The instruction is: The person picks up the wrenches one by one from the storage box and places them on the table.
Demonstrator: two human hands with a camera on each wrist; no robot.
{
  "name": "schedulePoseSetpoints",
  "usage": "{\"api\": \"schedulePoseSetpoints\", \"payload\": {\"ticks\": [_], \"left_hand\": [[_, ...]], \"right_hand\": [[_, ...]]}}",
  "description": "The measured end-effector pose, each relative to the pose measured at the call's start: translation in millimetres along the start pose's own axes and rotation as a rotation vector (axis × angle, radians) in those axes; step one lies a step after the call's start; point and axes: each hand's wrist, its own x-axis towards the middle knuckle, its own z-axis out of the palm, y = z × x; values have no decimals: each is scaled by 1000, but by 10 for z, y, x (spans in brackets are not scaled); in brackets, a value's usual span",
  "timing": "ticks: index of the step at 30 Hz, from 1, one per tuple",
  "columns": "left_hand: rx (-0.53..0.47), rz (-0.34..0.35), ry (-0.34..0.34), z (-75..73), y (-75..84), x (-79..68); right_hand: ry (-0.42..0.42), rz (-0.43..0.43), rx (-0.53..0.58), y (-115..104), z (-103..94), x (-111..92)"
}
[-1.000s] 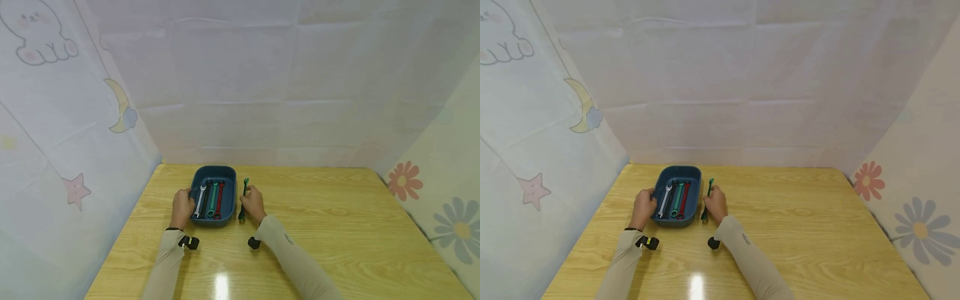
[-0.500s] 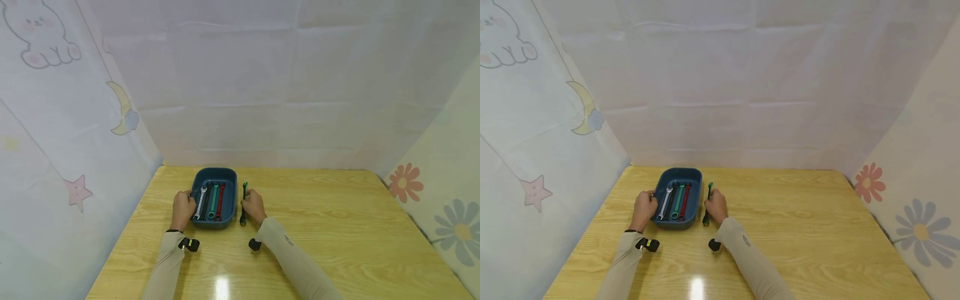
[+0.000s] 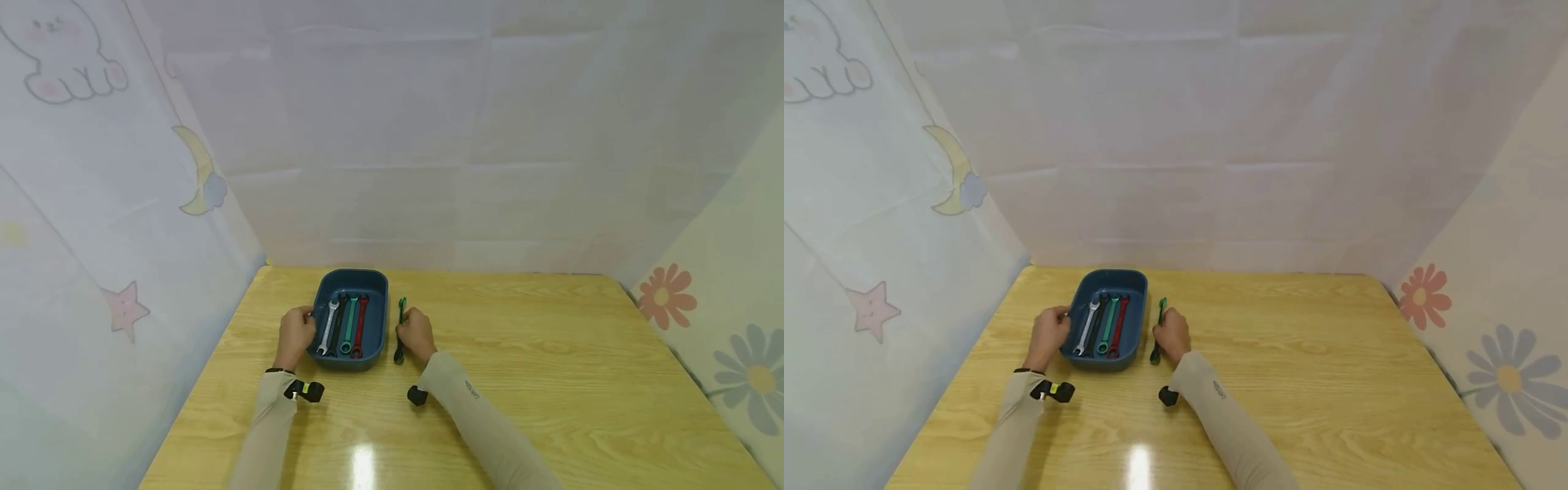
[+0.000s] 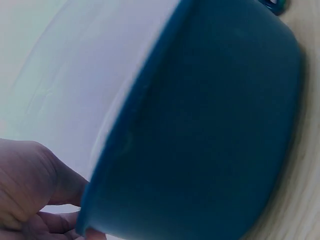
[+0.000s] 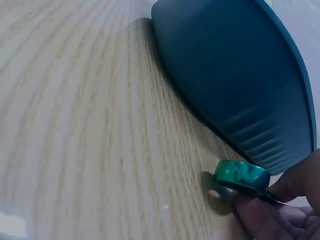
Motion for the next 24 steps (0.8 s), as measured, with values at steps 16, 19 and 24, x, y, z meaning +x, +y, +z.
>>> {"api": "schedulePoseSetpoints", "payload": {"ticks": [16, 19, 24], "left_hand": [[-128, -120, -111, -125, -45, 113], [-138, -143, -130, -128, -46, 103], [-150, -148, -138, -134, -41, 94]], "right_hand": [[-10, 50, -119, -78, -77, 32], [-15, 57, -116, -68, -77, 27], [-5, 48, -95, -46, -72, 27]]}}
